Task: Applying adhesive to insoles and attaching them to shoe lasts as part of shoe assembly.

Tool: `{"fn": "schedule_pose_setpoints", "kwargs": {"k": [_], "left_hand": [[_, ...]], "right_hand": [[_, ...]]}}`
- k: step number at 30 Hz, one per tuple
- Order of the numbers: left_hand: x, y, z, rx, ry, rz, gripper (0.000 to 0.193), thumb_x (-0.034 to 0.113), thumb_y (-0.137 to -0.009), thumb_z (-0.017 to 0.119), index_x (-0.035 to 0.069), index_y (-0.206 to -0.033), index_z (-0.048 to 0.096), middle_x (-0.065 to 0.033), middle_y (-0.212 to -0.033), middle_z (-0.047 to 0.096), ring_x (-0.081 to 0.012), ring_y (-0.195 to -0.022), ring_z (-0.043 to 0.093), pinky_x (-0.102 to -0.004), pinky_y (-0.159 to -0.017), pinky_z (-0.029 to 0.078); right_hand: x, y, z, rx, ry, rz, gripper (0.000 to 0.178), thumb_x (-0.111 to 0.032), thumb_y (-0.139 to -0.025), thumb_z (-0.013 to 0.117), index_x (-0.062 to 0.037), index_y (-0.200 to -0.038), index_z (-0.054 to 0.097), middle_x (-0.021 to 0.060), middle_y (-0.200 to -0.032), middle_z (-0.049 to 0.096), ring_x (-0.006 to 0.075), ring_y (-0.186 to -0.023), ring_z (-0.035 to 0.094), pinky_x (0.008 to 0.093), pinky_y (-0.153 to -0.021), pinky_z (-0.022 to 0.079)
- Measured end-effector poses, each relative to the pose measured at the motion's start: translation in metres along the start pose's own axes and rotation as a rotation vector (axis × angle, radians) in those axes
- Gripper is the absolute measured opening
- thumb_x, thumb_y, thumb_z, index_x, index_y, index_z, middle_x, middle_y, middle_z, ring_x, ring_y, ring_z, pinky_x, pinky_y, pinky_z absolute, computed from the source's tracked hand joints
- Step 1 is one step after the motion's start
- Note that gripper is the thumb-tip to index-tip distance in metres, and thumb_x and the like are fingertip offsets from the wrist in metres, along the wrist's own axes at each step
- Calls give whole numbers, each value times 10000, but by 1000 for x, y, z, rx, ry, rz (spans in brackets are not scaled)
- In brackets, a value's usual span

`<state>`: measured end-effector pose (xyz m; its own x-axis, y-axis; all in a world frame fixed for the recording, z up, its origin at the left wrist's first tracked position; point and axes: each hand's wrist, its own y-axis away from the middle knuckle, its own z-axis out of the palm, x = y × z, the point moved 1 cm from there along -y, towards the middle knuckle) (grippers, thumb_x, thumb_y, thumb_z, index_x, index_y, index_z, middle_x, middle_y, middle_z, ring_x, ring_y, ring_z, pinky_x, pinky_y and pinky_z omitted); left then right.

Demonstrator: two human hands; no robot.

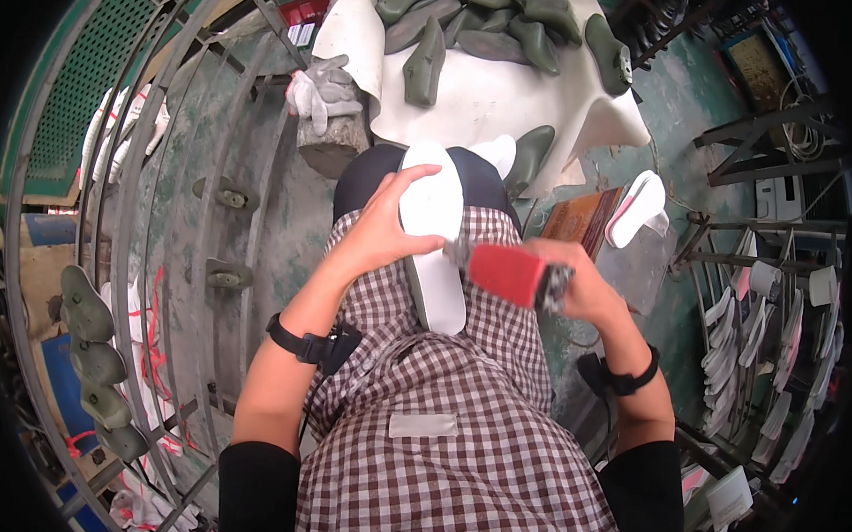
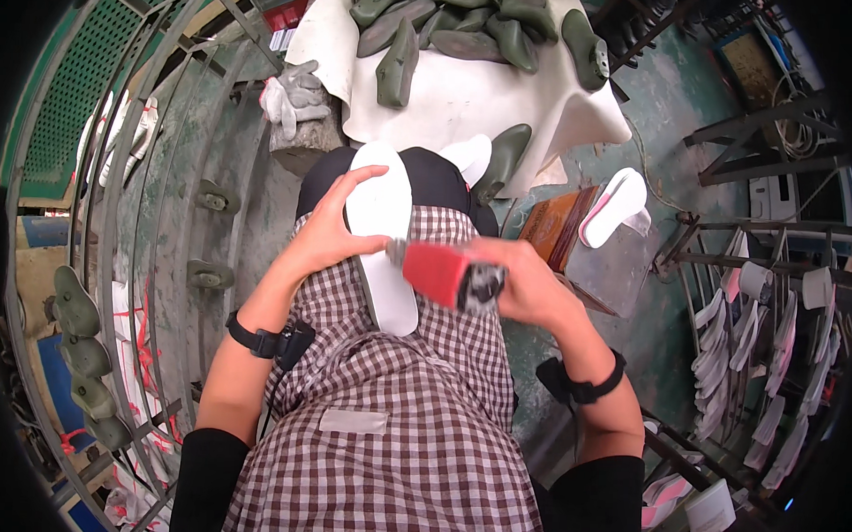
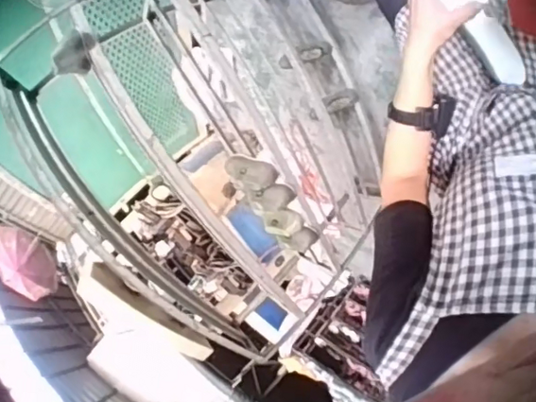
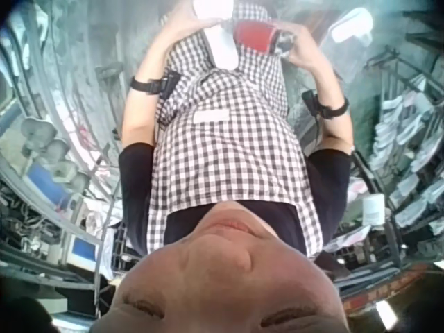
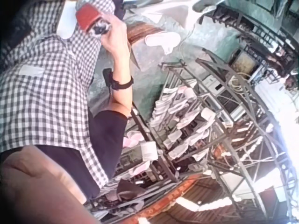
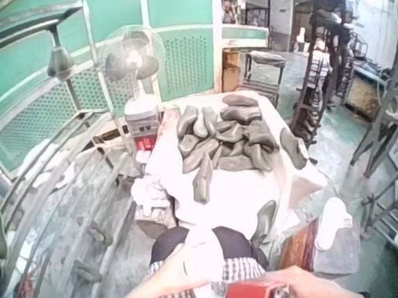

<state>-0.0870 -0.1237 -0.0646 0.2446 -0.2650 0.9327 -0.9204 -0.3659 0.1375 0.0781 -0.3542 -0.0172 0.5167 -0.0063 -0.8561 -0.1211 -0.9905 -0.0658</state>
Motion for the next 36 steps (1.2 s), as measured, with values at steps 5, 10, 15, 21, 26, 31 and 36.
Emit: {"fn": "schedule_pose_setpoints", "kwargs": {"k": [5, 10, 15, 21, 26, 31, 36], "left_hand": [[-1, -4, 4, -5, -20, 59, 838, 197, -652, 835, 96, -1409, 488, -132, -1400, 513, -280, -1333, 469, -392, -1117, 361], [0, -3, 4, 13, -37, 31, 855, 202, -646, 842, 97, -1414, 482, -126, -1416, 505, -276, -1349, 456, -390, -1124, 352], [-10, 1, 3, 168, 11, 142, 615, 131, -810, 740, 72, -1385, 531, -154, -1336, 573, -269, -1300, 503, -380, -1102, 380], [-26, -6, 12, 299, 590, 79, 443, -48, -890, 597, 21, -1328, 608, -61, -1283, 619, -120, -1118, 571, -258, -947, 479], [-16, 32, -5, 407, 1009, 167, 540, -51, -888, 629, 43, -1413, 543, -64, -1321, 613, -141, -1148, 591, -298, -999, 481], [30, 61, -36, 483, 1223, 425, 571, 17, -932, 632, 112, -1472, 476, -68, -1402, 547, -160, -1238, 543, -338, -1081, 432], [50, 117, -90, 627, 1171, 622, 591, 140, -990, 603, 193, -1519, 346, -101, -1442, 474, -192, -1271, 514, -367, -1093, 420]], "right_hand": [[-14, 40, 30, -191, 212, 143, 464, -101, -663, 749, -63, -1116, 656, 156, -928, 700, 358, -853, 685, 406, -751, 562], [11, 65, 13, 62, 107, 190, 415, -39, -698, 760, -47, -1100, 659, 106, -905, 722, 259, -823, 713, 377, -752, 562], [142, 175, -38, 664, 388, 1022, 281, -117, -867, 675, 9, -1117, 644, 86, -905, 706, 200, -796, 658, 361, -748, 517], [256, 284, -76, 752, 927, 1031, 609, -141, -826, 676, -48, -1397, 485, 248, -1316, 558, 434, -1182, 559, 471, -1004, 464], [182, 149, -47, 856, 938, 336, 542, -129, -885, 688, -24, -1389, 520, 180, -1282, 585, 351, -1168, 562, 434, -1016, 438], [12, -23, 98, 17, -1148, 188, 1012, -654, -829, 668, -21, -1529, 303, 215, -1450, 483, 371, -1239, 570, 489, -1053, 462], [-58, -115, 127, -589, -1544, 155, 902, -482, -861, 691, -5, -1520, 300, 242, -1444, 451, 463, -1284, 498, 622, -1051, 440]]}}
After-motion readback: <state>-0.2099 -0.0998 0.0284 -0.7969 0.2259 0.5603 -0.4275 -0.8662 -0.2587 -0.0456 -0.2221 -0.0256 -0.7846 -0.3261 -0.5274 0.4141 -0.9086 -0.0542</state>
